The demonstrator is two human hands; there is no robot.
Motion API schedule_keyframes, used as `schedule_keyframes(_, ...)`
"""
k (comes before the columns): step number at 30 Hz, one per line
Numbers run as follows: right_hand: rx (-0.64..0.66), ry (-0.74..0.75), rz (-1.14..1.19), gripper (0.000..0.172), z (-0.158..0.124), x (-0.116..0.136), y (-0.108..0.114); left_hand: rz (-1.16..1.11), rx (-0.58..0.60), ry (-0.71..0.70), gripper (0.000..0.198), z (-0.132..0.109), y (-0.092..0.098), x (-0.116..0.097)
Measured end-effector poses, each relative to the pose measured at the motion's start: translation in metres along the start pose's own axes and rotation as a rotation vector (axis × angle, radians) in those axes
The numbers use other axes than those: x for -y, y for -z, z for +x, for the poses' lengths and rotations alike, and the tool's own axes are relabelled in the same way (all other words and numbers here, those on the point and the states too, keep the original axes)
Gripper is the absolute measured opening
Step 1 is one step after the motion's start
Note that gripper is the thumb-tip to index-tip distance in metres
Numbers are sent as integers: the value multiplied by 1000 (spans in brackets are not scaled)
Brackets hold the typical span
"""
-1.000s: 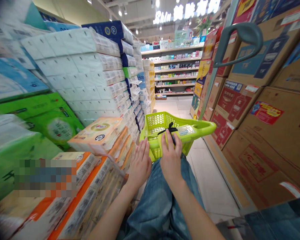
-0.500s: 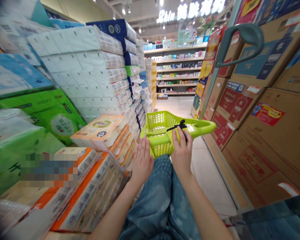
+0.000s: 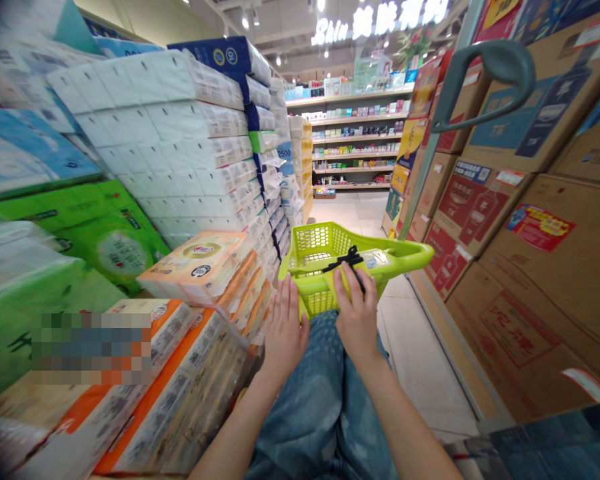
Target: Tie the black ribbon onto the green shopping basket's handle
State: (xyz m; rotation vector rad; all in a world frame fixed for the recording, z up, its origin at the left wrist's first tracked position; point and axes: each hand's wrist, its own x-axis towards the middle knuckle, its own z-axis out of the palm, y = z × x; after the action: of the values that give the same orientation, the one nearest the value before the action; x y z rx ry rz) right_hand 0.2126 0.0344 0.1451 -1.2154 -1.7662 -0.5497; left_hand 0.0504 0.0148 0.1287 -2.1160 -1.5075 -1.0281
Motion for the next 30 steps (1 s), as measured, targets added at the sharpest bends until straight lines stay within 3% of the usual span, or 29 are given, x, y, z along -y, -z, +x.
schedule_keyframes(2, -43, -84, -9, 69, 2, -2, 1, -16, -5, 6, 77, 0, 1, -2)
schedule_keyframes(4, -54, -125, 5, 68, 4, 11, -3, -27, -7, 10, 77, 0, 1, -3)
schedule_keyframes(8, 21, -68, 71, 61, 3, 56, -18, 6, 3, 6, 74, -2, -3, 1)
schedule_keyframes(10, 55, -23, 97, 59, 1, 66, -21, 37, 10, -5, 73, -2, -5, 3)
schedule_keyframes(12, 83, 32, 102, 59, -1, 60, -18, 51, 17, -8, 74, -2, -4, 4)
schedule_keyframes(15, 89, 73, 72, 64, -2, 29, -5, 36, 22, 2, 75, -1, 0, 2)
schedule_keyframes(18, 36, -19, 34, 69, 1, 2, 6, 16, 17, 8, 76, 0, 2, -3)
schedule_keyframes(20, -4, -96, 21, 71, 5, -2, 8, 12, 9, 10, 77, 0, 2, -5)
schedule_keyframes(23, -32, -125, 20, 68, 7, 19, -1, 26, 8, 7, 77, -1, 1, -4)
schedule_keyframes(27, 27, -48, 85, 59, 4, 62, -17, 96, 23, -5, 73, -3, -2, 0)
schedule_keyframes(30, 66, 6, 115, 56, 1, 68, -17, 119, 17, -12, 71, -3, -2, 3)
